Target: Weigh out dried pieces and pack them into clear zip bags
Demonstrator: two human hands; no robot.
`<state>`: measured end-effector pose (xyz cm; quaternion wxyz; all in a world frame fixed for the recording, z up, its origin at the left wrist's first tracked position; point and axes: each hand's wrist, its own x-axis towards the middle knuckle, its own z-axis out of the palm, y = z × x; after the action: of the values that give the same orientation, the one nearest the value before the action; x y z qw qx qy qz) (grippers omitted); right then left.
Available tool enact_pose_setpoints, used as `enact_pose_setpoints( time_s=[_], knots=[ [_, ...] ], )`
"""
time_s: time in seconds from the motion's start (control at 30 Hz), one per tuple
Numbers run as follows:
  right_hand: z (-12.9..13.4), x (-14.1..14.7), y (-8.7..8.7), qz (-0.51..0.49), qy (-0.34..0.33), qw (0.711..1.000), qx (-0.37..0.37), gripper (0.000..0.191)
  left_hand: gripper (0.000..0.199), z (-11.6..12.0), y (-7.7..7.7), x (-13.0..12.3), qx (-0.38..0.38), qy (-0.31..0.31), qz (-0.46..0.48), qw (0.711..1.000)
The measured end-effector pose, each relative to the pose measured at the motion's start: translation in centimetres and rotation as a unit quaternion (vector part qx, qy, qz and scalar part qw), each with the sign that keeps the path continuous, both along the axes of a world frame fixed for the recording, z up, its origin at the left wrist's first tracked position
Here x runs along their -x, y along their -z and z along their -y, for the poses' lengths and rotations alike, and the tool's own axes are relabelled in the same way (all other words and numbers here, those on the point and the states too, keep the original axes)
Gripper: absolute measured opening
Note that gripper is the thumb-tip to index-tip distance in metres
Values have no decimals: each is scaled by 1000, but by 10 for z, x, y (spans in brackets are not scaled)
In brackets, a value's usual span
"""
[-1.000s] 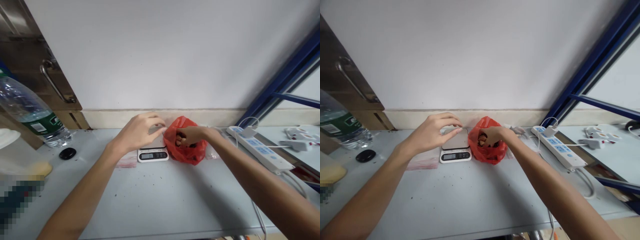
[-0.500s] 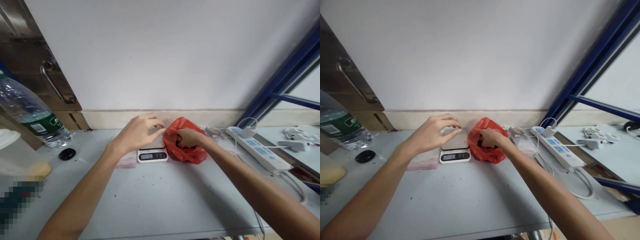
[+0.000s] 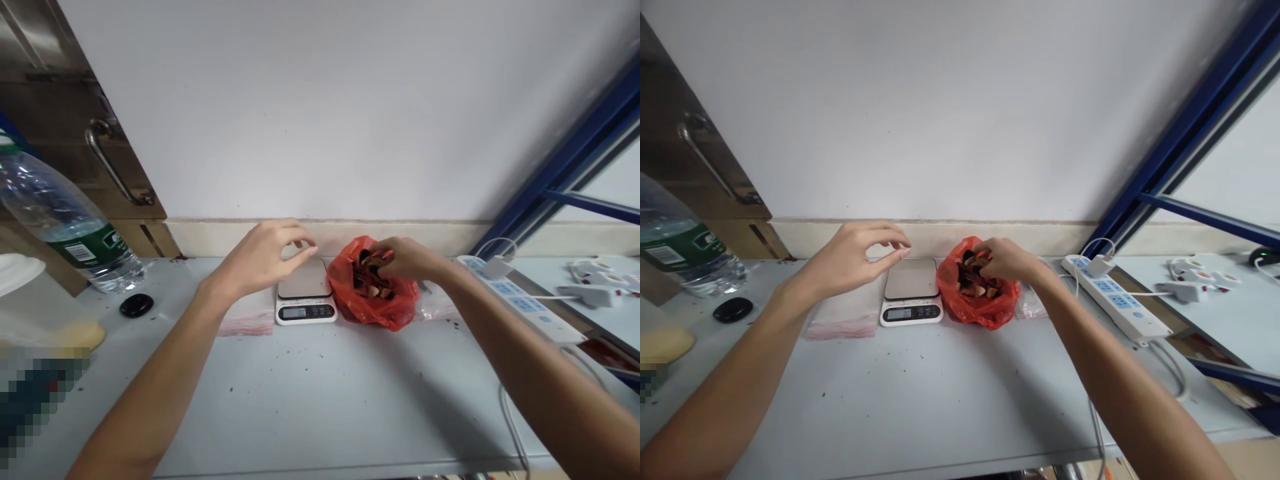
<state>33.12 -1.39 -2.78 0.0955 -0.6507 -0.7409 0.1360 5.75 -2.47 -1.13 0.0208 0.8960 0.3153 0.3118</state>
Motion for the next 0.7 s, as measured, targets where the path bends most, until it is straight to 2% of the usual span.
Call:
enact_pose_setpoints(
  time_s=[0.1, 0.17, 0.27, 0.37, 0.47, 0.6, 0.7],
  knots=[
    [6, 0, -14, -59, -4, 998, -2, 30, 21, -3, -3, 7, 12, -7, 4, 1000],
    [10, 6, -24, -116, -17, 993, -9, 31, 22, -6, -6, 14, 35, -20, -5, 999],
    [13, 25, -37, -178, -66, 982, -21, 36, 28, -10, -12, 27, 96, -55, -53, 992],
    [10, 53, -43, -191, -112, 975, -19, 39, 39, -14, -16, 42, 171, -95, -124, 973],
    [-2, 82, -36, -139, -133, 981, -1, 42, 51, -18, -14, 55, 251, -131, -191, 940],
    [-20, 109, -13, -24, -139, 988, 55, 49, 62, -25, -4, 62, 319, -163, -266, 895],
    [-27, 120, 4, 40, -130, 984, 114, 62, 65, -29, 3, 60, 348, -162, -286, 878]
  ],
)
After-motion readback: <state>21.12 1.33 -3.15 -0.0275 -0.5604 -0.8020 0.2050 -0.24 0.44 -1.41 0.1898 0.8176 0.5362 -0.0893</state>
